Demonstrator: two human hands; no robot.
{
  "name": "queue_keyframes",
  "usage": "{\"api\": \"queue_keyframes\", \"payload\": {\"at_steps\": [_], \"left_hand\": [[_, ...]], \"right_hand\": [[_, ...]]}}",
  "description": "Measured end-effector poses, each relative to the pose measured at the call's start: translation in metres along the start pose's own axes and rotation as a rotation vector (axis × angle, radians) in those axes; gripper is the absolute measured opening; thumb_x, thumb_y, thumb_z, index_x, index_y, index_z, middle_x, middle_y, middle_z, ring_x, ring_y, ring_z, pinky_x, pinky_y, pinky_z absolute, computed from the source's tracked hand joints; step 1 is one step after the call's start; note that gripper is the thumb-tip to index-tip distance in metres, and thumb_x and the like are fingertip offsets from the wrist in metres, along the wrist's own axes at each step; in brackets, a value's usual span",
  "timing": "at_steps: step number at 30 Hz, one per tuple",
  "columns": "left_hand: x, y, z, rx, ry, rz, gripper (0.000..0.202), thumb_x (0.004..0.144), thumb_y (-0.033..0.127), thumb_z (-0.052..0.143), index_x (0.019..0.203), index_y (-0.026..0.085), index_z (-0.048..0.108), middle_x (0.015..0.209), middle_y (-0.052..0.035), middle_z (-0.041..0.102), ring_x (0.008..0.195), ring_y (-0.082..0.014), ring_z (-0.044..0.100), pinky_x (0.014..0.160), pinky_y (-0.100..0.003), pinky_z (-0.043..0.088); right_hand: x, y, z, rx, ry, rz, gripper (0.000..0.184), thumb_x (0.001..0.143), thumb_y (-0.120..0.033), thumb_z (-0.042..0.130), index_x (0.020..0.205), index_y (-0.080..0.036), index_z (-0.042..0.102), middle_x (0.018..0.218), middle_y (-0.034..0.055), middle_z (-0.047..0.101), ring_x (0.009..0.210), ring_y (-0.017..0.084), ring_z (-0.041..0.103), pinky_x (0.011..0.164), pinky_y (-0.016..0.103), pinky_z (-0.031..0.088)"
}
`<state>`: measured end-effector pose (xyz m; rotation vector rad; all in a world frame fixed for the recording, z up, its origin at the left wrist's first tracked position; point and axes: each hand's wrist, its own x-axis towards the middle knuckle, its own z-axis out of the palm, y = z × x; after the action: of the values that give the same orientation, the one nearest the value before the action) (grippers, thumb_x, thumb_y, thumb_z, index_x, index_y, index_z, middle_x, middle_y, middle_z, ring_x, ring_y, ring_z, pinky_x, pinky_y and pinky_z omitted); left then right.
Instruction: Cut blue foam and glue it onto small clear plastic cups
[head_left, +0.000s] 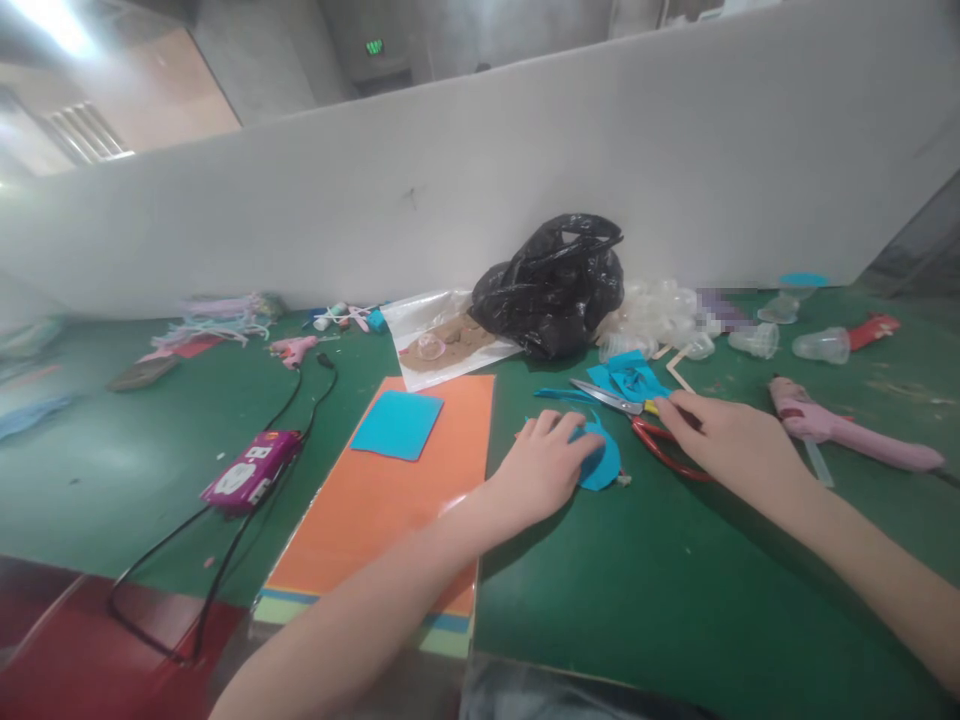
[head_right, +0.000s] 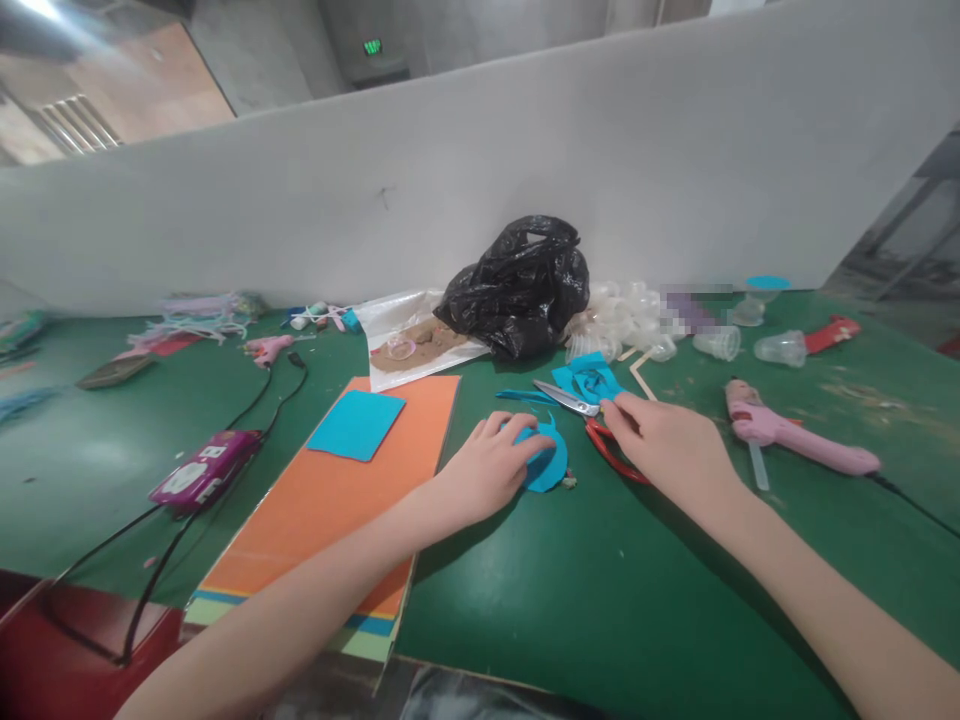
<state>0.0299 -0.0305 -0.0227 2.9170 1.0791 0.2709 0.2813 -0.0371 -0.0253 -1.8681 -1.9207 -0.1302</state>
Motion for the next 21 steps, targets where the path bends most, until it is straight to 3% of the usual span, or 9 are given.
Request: {"api": "queue_keyframes", "payload": {"at_steps": [4, 7, 9, 11, 13, 15, 21], "left_hand": [[0.000, -0.001, 0.001, -0.026, -0.046, 0.074, 0.044, 0.097, 0.008, 0.039, 0.133, 0.026, 0.057, 0.133, -0.0066, 0.058, 0.114, -0.0270, 0.048, 0.094, -0.043, 0.046], [0.000, -0.001, 0.003, -0.018, -0.044, 0.080, 0.044, 0.096, 0.008, 0.039, 0.132, 0.027, 0.057, 0.131, -0.0062, 0.059, 0.112, -0.0277, 0.049, 0.092, -0.044, 0.046], [0.001, 0.000, 0.004, -0.005, -0.033, 0.083, 0.041, 0.097, 0.010, 0.040, 0.130, 0.026, 0.058, 0.129, -0.0062, 0.059, 0.111, -0.0281, 0.050, 0.090, -0.044, 0.047], [0.002, 0.001, 0.004, 0.004, -0.023, 0.080, 0.037, 0.097, 0.012, 0.041, 0.127, 0.025, 0.059, 0.125, -0.0063, 0.060, 0.110, -0.0281, 0.050, 0.089, -0.044, 0.047], [0.003, 0.003, 0.004, -0.003, -0.012, 0.072, 0.034, 0.098, 0.014, 0.042, 0.124, 0.025, 0.060, 0.120, -0.0068, 0.060, 0.107, -0.0267, 0.051, 0.088, -0.042, 0.047], [0.003, 0.005, 0.001, -0.016, -0.003, 0.066, 0.031, 0.099, 0.017, 0.042, 0.123, 0.024, 0.060, 0.117, -0.0071, 0.060, 0.103, -0.0250, 0.051, 0.087, -0.040, 0.047], [0.003, 0.009, -0.005, -0.016, 0.031, 0.089, 0.027, 0.102, 0.025, 0.042, 0.121, 0.022, 0.061, 0.116, -0.0073, 0.061, 0.102, -0.0245, 0.050, 0.089, -0.041, 0.046]], "right_hand": [[0.003, 0.004, 0.002, 0.015, -0.012, 0.018, 0.042, 0.093, -0.055, 0.038, 0.068, -0.025, 0.052, 0.058, 0.0030, 0.061, 0.054, 0.022, 0.058, 0.053, 0.030, 0.032], [0.018, 0.005, 0.000, 0.029, -0.017, 0.010, 0.033, 0.095, -0.048, 0.042, 0.084, -0.026, 0.064, 0.070, 0.0037, 0.070, 0.061, 0.024, 0.065, 0.055, 0.031, 0.039], [0.036, 0.003, 0.000, 0.021, 0.031, -0.093, 0.031, 0.098, -0.042, 0.042, 0.104, -0.025, 0.068, 0.094, 0.0058, 0.077, 0.078, 0.026, 0.071, 0.063, 0.033, 0.045], [0.058, 0.000, 0.000, -0.076, 0.062, -0.253, 0.036, 0.103, -0.033, 0.038, 0.118, -0.022, 0.068, 0.116, 0.0091, 0.075, 0.095, 0.026, 0.071, 0.073, 0.034, 0.049], [0.081, -0.003, 0.004, -0.301, 0.029, -0.418, 0.039, 0.103, -0.025, 0.035, 0.125, -0.017, 0.066, 0.122, 0.0130, 0.072, 0.101, 0.028, 0.069, 0.080, 0.037, 0.049], [0.100, -0.006, 0.009, -0.368, 0.002, -0.464, 0.039, 0.103, -0.027, 0.040, 0.130, -0.018, 0.066, 0.118, 0.0147, 0.072, 0.104, 0.032, 0.067, 0.085, 0.041, 0.047], [0.125, 0.000, 0.026, -0.479, -0.058, -0.471, 0.028, 0.097, -0.023, 0.051, 0.112, -0.018, 0.074, 0.115, 0.0177, 0.071, 0.106, 0.035, 0.064, 0.086, 0.044, 0.044]]}}
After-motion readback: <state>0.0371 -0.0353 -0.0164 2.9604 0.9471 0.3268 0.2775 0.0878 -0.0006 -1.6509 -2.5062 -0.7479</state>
